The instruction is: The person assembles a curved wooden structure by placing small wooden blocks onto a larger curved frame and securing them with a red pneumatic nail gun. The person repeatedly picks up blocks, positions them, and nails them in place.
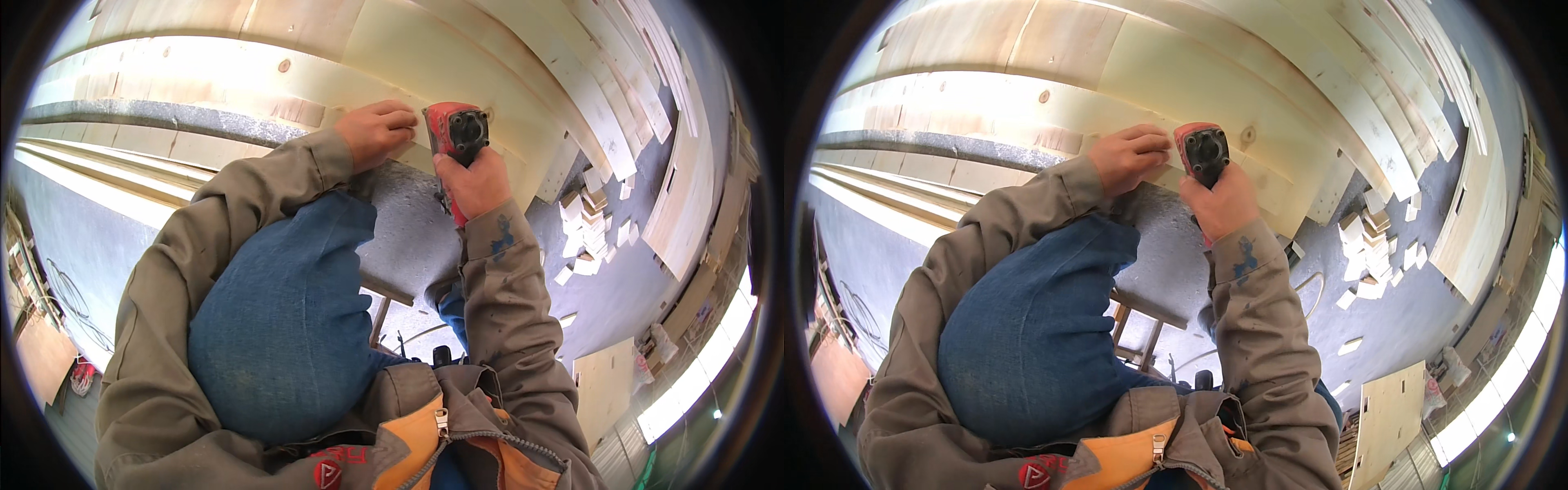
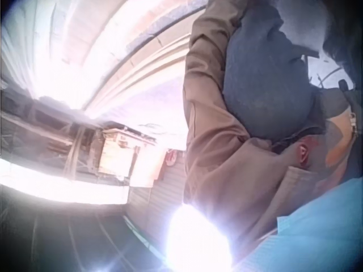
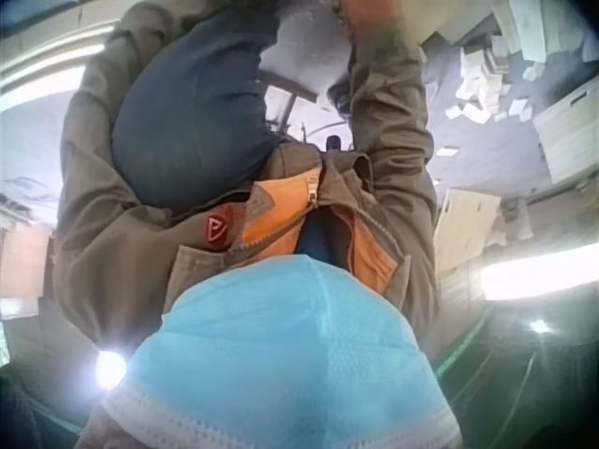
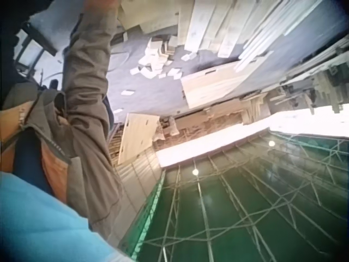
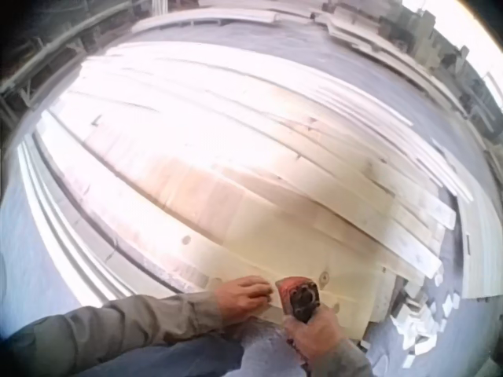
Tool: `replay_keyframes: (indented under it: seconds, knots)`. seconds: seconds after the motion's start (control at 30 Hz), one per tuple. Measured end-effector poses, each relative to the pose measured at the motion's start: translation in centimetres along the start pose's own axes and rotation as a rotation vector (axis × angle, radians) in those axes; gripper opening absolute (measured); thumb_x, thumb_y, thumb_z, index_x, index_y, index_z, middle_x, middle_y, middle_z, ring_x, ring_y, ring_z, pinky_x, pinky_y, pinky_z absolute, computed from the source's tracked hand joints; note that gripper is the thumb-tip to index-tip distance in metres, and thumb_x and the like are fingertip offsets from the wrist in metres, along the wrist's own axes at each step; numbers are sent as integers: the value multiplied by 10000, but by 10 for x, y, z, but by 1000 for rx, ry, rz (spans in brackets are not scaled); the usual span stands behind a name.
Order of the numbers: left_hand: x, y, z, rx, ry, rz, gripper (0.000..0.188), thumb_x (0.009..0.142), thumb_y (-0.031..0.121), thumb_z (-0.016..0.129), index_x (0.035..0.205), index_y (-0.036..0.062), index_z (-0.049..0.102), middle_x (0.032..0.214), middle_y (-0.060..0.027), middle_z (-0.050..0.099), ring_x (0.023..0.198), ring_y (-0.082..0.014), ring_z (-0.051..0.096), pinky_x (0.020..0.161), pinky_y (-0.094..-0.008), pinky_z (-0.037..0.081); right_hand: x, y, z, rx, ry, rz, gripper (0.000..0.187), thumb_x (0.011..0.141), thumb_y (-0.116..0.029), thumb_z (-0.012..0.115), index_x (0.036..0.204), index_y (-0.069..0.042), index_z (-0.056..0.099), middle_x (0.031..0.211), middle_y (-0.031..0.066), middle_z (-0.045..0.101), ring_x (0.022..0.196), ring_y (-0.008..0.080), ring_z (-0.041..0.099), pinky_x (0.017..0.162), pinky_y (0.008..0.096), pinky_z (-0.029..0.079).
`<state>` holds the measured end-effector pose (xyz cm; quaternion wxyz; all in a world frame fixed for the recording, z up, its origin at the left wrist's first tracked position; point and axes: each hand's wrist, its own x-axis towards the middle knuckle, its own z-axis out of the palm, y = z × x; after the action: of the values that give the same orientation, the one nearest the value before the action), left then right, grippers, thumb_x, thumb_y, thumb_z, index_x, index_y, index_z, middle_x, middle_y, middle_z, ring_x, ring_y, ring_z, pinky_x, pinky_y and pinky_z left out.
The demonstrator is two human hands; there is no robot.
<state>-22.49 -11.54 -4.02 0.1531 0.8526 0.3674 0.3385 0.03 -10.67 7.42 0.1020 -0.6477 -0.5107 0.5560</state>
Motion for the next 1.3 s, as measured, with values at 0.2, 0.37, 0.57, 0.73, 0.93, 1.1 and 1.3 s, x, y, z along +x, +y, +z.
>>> replay_keyframes:
  seconds: [0.2,0.37,0.57,0.73,0.93,1.1,1.3]
  knots:
    - [-3,1,-2,-9,-3,-25,179,823,86,724,994,43,752,1124,-78,694,1149,-277,658,994,-378,555,-2,-13,4,168,-21,108,227,932,-171,740,1038,19,677,765,94,677,605,180,621,560,348,519]
    - [-8,2,-9,-45,11,-40,249,806,53,770,1054,34,753,1179,-102,688,1166,-308,661,1029,-440,548,-8,-32,21,579,25,183,257,987,-159,716,1161,16,643,945,127,698,620,191,629,530,363,554]
    - [-13,2,-14,-81,48,-48,282,795,30,759,1077,28,753,1185,-110,677,1189,-325,643,1033,-427,545,-8,-40,48,641,129,146,246,1000,-161,703,1171,2,635,955,106,667,643,185,626,516,357,547]
    - [-14,2,-17,-119,23,-52,303,788,28,750,1090,30,757,1196,-111,668,1221,-328,623,1043,-420,543,-5,-42,57,580,160,115,199,997,-140,696,1131,-14,618,828,73,620,586,169,601,483,338,519]
    - [-18,0,-16,-124,18,-47,324,793,29,738,1116,26,759,1202,-116,661,1245,-326,607,1073,-423,522,-7,-47,60,549,166,142,261,1003,-177,709,1183,0,639,994,108,668,664,196,628,525,362,551]
    - [-19,-3,-13,-157,28,-40,323,787,33,735,1109,17,756,1202,-117,655,1239,-325,604,1059,-421,521,-6,-50,64,507,190,149,279,1006,-186,712,1200,-6,627,1001,104,665,680,198,626,533,364,551]
    - [-18,-3,-11,-163,67,-37,256,787,16,722,1042,7,749,1168,-112,652,1211,-315,611,1029,-406,528,-7,-53,68,496,203,142,286,1001,-186,726,1198,-8,618,1009,106,670,679,202,625,532,366,547]
